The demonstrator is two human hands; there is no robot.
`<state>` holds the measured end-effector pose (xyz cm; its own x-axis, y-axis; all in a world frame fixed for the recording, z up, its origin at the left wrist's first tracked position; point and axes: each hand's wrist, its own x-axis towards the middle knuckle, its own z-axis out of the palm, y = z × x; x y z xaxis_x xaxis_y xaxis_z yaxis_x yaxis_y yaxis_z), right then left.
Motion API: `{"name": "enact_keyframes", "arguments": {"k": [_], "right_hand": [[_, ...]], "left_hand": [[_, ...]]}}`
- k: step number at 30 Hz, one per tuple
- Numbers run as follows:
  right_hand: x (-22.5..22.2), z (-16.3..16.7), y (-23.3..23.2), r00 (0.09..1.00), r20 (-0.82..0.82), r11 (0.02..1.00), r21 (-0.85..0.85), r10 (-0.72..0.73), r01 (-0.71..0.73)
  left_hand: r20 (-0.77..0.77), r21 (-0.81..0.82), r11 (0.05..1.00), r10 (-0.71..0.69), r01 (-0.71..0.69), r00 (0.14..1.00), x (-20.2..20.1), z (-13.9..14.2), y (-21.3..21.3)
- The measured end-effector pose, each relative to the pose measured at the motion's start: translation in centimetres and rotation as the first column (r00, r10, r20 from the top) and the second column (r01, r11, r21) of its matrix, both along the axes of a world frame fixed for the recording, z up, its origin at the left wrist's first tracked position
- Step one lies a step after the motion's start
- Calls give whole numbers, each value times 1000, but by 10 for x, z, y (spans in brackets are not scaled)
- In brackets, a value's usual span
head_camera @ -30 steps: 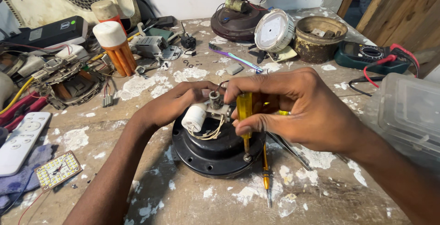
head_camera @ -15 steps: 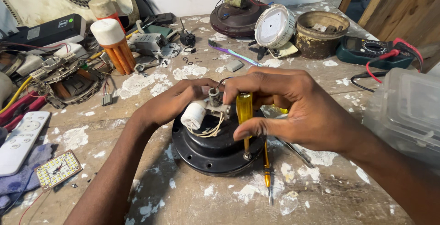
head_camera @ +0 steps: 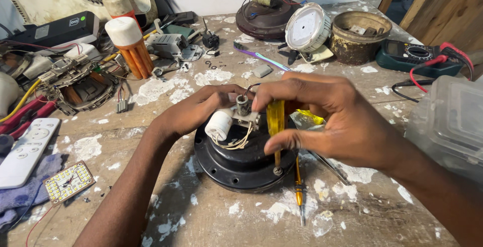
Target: The person repairs a ceiling fan motor assembly on a cluttered workbench. They use a yellow-handled screwdriver to loosen and remove screws from the black fan base, reposition the white capacitor and wiring, and use a small screwdriver to adjust and secure the components on the motor housing.
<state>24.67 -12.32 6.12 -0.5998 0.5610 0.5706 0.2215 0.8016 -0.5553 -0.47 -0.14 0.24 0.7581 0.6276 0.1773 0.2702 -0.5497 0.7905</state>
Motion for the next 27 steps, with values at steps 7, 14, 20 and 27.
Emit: {"name": "enact_keyframes", "arguments": {"k": [7, 14, 20, 27], "right_hand": [[9, 9, 0, 1000, -24, 934, -358, 2, -10], [13, 8, 2, 988, -70, 895, -417, 140, -157], [22, 11, 7, 969, -46, 870, -431, 244, -240], [0, -7, 5, 986, -84, 977, -148, 144, -155]], "left_hand": [[-7, -22, 999, 29, -29, 1000, 1, 0, -1], [17, -50, 999, -11, 11, 1000, 4, 3, -1], [28, -58, 998, -20, 21, 999, 5, 4, -3], [-2, -38, 999, 17, -17, 1000, 3, 4, -4]]}}
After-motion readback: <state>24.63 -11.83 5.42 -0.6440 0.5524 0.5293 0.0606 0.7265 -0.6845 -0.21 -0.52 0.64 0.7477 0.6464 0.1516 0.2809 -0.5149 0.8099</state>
